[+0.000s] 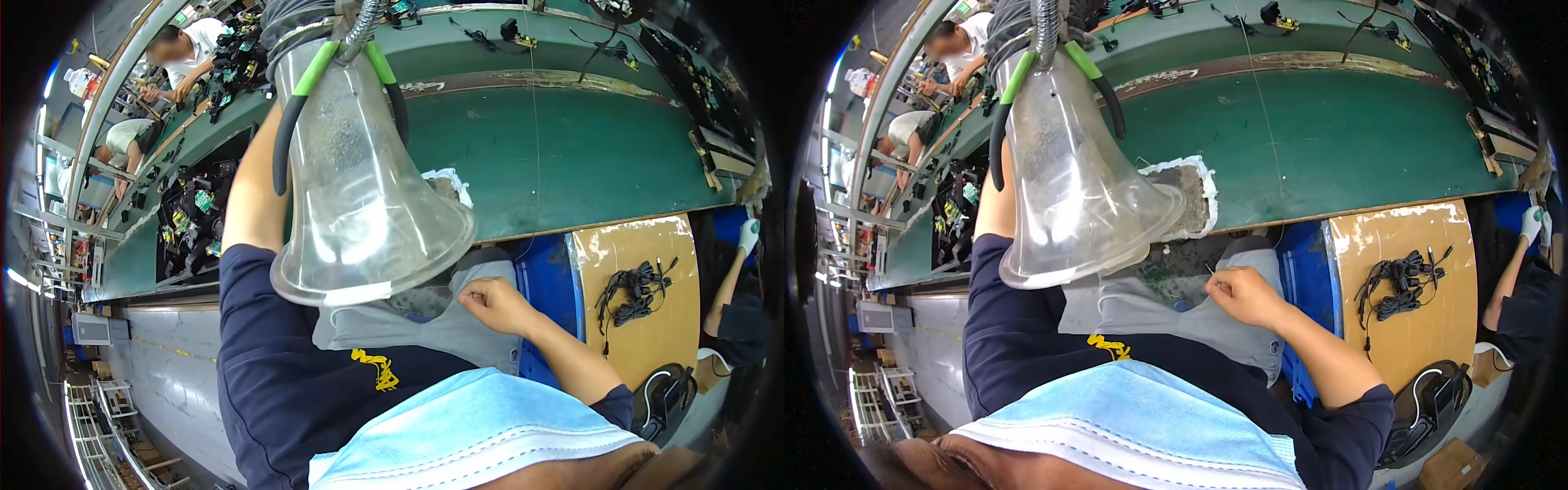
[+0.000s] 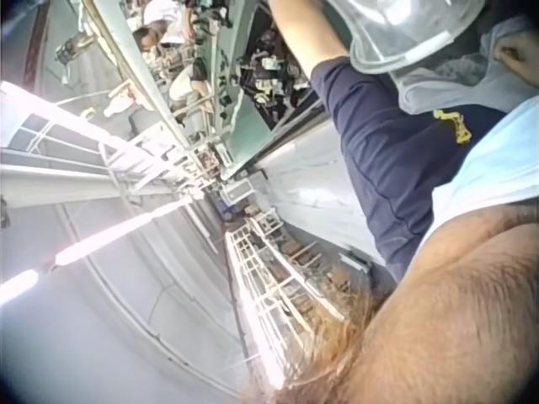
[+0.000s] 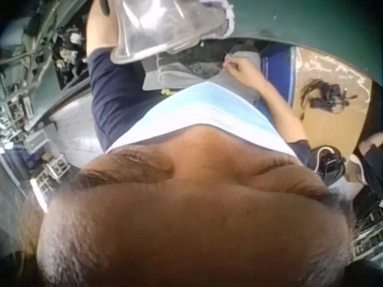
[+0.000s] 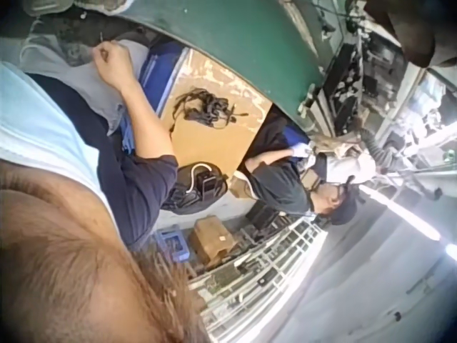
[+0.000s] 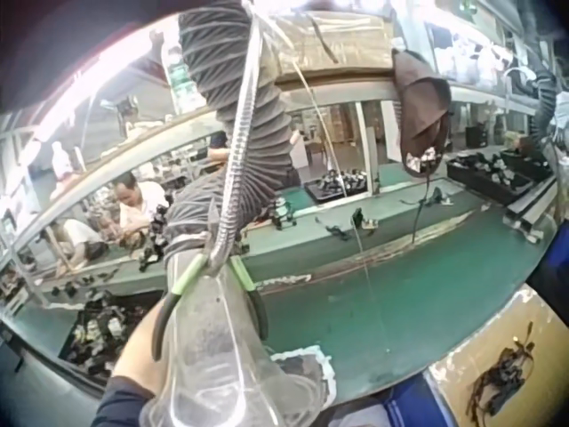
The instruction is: Assembling small electronic components onto PCBs and connecting wires on a production line.
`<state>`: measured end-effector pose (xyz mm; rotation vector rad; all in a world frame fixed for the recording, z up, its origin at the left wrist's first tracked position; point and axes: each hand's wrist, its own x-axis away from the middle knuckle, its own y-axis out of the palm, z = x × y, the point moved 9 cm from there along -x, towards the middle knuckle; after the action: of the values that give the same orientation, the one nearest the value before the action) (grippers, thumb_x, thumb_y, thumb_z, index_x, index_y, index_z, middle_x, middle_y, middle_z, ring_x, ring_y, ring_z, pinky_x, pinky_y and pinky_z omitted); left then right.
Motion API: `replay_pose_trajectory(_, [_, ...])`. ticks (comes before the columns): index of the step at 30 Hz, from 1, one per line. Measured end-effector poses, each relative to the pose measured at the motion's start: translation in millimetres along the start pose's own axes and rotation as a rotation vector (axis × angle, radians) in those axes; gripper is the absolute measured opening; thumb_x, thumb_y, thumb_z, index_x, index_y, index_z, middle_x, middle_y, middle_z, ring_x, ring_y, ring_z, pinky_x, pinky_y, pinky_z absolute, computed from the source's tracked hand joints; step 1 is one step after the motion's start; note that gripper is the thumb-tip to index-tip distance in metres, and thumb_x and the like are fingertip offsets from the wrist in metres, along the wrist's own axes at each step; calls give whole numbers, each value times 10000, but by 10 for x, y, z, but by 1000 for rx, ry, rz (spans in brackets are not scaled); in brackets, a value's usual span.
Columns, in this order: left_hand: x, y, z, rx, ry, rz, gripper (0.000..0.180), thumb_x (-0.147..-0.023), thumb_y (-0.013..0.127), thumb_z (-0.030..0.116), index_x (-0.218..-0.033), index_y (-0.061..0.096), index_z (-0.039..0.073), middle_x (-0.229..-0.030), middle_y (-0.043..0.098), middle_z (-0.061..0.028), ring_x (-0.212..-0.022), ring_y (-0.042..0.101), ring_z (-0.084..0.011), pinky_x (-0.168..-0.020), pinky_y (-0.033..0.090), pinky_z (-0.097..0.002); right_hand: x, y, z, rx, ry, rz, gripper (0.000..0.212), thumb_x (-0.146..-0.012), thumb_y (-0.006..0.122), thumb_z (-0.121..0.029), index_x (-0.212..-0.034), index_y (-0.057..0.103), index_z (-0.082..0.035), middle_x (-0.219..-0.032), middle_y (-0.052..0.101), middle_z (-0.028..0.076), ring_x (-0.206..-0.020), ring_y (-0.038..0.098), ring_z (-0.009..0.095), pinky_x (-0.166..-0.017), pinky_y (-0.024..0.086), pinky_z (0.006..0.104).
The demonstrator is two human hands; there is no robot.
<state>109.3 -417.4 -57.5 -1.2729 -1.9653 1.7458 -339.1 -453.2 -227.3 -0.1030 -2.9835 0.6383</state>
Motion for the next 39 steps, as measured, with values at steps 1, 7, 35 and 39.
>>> replay_pose_trajectory(1, [68,203,55,-35,11,-58,379,-807,605,160,-1163,607,29,-1142,636,-189,-1057,615,-290,-915,458,-343,-6,-12,-5,5,3,2,173,-842,621,-163,-806,650,3,-568,531,143,-518,522,267,-516,400,380])
replay_pose_trajectory(7, [251,614,226,-156,82,-181,395,-799,579,149,-1184,598,61,-1165,620,-186,-1082,598,-305,-928,454,-364,-29,11,-43,50,-7,-18,151,-837,622,-139,-810,645,8,-583,530,131,-537,523,276,-529,409,382])
replay_pose_trajectory(35, [1579,347,-1970,-223,-354,-365,305,-911,472,167,-1149,655,113,-1249,587,-142,-1107,597,-317,-915,484,-403,0,111,111,220,68,-2,189,-854,607,-150,-833,635,36,-661,573,154,-559,527,256,-547,414,363])
replay_pose_trajectory(39, [1668,243,-2009,-214,-313,-389,395,-859,483,118,-1231,593,192,-1284,544,-158,-1135,563,-326,-928,472,-412,-15,127,68,236,54,-25,187,-853,609,-150,-832,636,34,-677,586,157,-572,542,256,-552,419,360])
